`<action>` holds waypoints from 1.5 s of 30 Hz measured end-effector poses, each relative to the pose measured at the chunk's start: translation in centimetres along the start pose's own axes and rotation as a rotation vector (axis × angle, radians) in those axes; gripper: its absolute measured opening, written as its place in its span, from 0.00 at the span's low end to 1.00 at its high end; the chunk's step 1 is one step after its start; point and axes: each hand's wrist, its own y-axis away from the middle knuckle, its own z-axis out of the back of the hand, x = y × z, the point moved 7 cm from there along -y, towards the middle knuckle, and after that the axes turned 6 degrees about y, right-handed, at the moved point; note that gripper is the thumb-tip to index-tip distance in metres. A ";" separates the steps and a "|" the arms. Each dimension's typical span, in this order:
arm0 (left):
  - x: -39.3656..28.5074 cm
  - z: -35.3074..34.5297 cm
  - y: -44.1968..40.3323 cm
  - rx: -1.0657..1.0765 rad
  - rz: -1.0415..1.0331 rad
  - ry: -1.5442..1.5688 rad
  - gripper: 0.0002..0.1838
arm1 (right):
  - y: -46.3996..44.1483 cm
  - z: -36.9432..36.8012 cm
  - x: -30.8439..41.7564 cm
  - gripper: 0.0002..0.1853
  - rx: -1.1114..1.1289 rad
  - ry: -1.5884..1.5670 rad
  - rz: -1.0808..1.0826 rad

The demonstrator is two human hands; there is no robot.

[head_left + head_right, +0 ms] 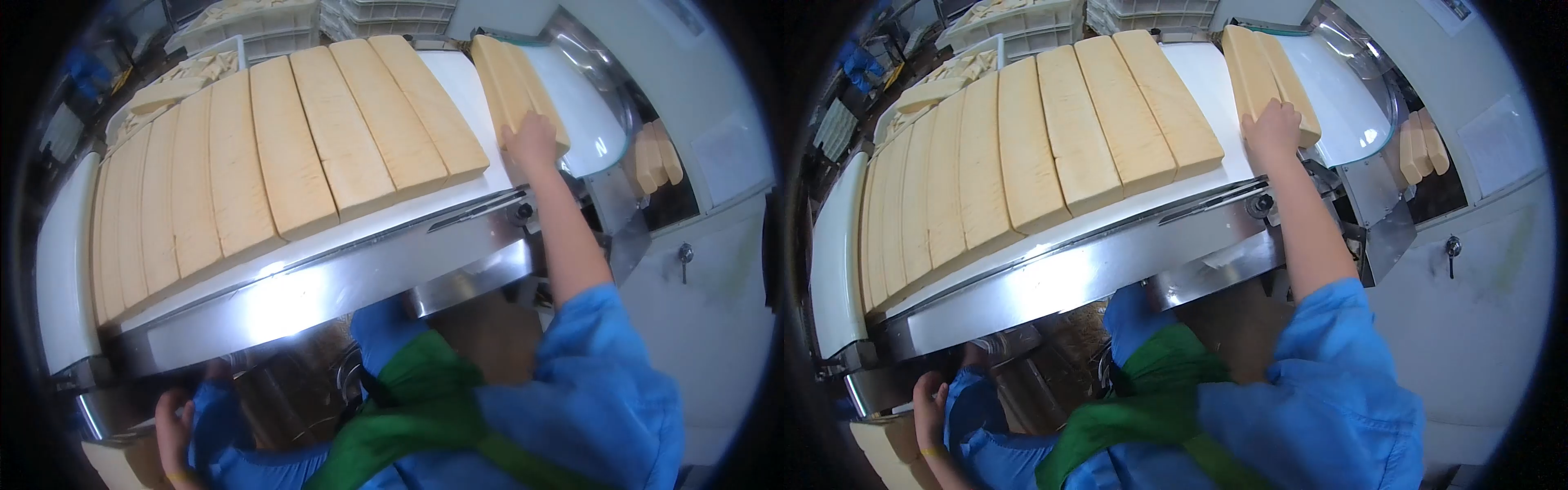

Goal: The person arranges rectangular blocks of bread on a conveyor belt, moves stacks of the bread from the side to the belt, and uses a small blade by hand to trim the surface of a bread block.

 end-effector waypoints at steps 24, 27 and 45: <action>-4.1 -2.1 0.7 -0.049 -0.195 -0.034 0.16 | 2.3 -1.4 2.0 0.33 0.291 -0.763 0.282; -5.7 -2.4 0.8 -0.015 -0.148 -0.004 0.16 | -0.8 -4.5 -1.6 0.32 0.348 -0.900 0.244; -3.4 -3.5 0.6 0.028 -0.068 -0.108 0.16 | -4.3 -5.0 -12.0 0.36 0.338 -0.559 -0.161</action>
